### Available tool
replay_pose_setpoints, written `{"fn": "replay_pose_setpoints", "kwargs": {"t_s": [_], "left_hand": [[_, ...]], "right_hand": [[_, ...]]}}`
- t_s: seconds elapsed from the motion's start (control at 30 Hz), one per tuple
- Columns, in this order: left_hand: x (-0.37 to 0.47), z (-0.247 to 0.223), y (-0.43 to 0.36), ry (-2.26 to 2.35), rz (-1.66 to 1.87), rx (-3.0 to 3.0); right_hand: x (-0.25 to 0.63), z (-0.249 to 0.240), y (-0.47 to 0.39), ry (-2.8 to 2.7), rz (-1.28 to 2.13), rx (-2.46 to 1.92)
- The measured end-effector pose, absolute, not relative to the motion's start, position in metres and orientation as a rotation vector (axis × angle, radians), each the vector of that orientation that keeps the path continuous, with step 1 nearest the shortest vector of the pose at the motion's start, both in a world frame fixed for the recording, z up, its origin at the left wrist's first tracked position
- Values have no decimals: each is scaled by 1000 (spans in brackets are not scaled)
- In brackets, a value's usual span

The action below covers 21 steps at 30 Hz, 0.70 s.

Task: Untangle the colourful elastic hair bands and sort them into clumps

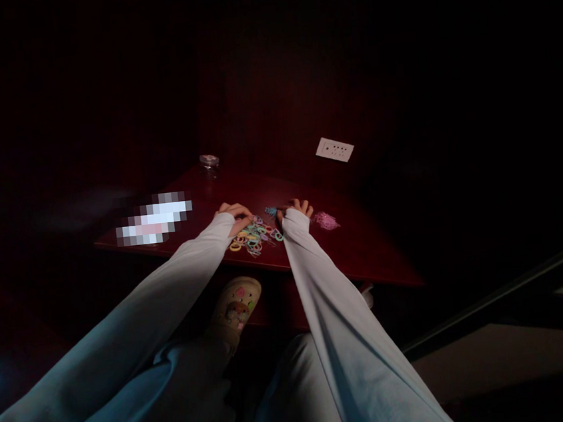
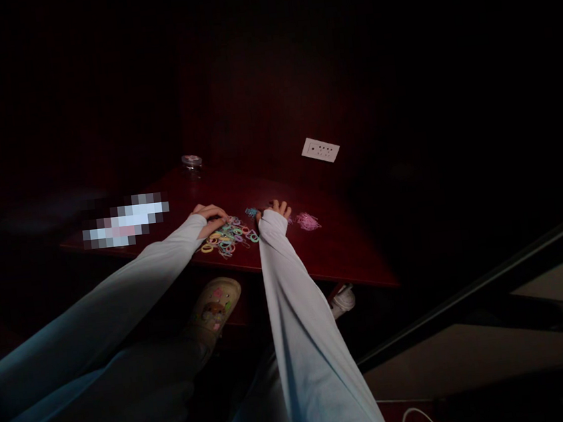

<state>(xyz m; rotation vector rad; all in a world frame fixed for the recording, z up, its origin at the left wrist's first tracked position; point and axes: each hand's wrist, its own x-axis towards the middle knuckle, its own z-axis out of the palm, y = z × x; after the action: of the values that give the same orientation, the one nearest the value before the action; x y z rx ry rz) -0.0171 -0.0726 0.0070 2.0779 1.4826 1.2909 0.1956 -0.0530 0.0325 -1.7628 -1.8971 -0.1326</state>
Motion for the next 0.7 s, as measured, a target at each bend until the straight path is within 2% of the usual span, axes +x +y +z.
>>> {"fn": "replay_pose_setpoints", "kwargs": {"t_s": [0.23, 0.43, 0.6, 0.7], "left_hand": [[-31, 9, -70, 1346, 1207, 2194], [-27, 11, -77, 1280, 1161, 2344], [-23, 5, -71, 1586, 1220, 2163], [-24, 3, -66, 1621, 1270, 2002]], "right_hand": [[205, 28, -50, -1676, 122, -1637], [220, 19, -53, -2023, 260, -1241], [214, 17, -61, -2121, 137, -1282], [204, 19, -71, -2154, 74, -1358]]}}
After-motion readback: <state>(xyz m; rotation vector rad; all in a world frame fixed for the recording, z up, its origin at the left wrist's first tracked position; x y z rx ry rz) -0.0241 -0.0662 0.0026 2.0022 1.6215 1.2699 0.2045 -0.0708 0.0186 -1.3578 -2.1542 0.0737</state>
